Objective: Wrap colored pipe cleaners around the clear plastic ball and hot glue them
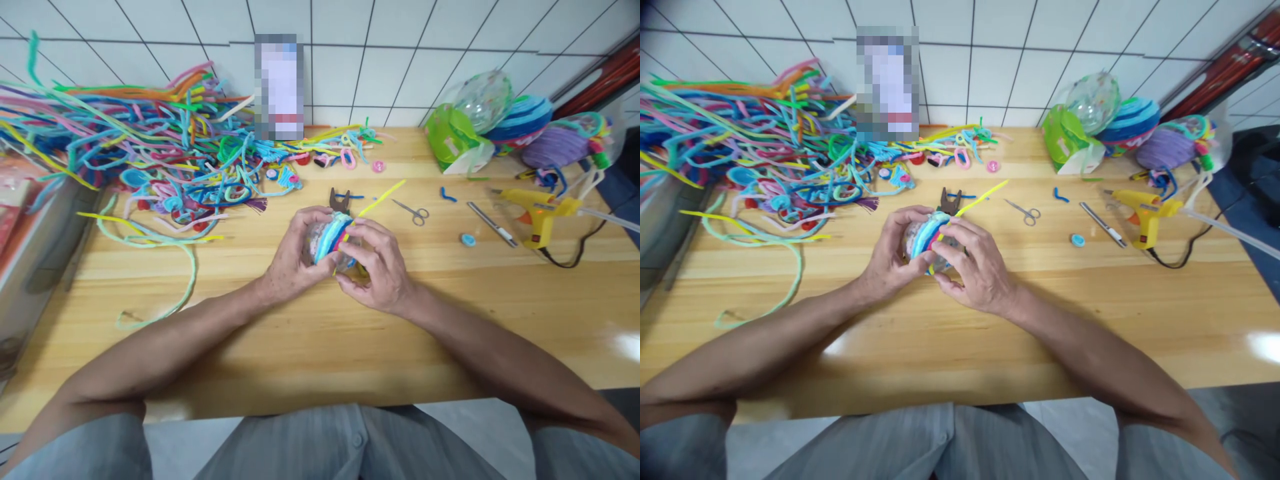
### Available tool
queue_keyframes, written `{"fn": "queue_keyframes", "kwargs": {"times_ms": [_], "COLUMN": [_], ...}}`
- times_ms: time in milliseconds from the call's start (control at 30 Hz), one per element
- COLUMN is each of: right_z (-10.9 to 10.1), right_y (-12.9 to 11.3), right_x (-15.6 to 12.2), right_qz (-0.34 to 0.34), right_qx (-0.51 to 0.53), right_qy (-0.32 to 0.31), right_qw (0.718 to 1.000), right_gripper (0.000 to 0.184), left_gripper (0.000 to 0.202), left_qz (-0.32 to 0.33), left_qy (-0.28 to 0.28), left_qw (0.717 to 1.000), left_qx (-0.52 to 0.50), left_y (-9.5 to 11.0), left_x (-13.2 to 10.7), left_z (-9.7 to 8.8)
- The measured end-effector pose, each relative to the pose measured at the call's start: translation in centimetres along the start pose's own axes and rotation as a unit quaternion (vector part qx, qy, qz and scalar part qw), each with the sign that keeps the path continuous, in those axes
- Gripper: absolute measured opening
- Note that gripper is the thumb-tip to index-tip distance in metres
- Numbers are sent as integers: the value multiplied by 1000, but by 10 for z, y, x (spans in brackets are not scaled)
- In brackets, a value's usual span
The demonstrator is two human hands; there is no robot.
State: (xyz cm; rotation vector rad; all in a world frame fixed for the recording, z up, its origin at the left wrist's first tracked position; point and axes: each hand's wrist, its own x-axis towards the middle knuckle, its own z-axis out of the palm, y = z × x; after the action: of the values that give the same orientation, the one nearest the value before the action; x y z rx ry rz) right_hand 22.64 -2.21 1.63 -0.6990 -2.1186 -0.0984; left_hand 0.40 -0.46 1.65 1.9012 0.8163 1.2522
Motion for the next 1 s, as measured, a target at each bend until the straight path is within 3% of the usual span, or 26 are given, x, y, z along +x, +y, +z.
{"fn": "queue_keyframes", "kwargs": {"times_ms": [233,500,700,1000], "right_z": [-1,3,1,0], "right_y": [-1,0,3,7], "right_x": [-1,-2,0,1], "right_qz": [3,7,7,3], "right_qx": [9,15,34,28], "right_qy": [-10,7,0,-10], "right_qw": [1000,1000,999,1000], "right_gripper": [65,64,71,75], "left_gripper": [53,63,64,61], "left_qz": [48,-48,12,22], "left_qy": [-26,-46,-26,-30], "left_qw": [995,996,995,997], "left_qx": [84,56,99,69], "left_y": [2,12,6,1], "left_x": [2,4,4,3], "left_z": [-5,-8,-9,-7]}}
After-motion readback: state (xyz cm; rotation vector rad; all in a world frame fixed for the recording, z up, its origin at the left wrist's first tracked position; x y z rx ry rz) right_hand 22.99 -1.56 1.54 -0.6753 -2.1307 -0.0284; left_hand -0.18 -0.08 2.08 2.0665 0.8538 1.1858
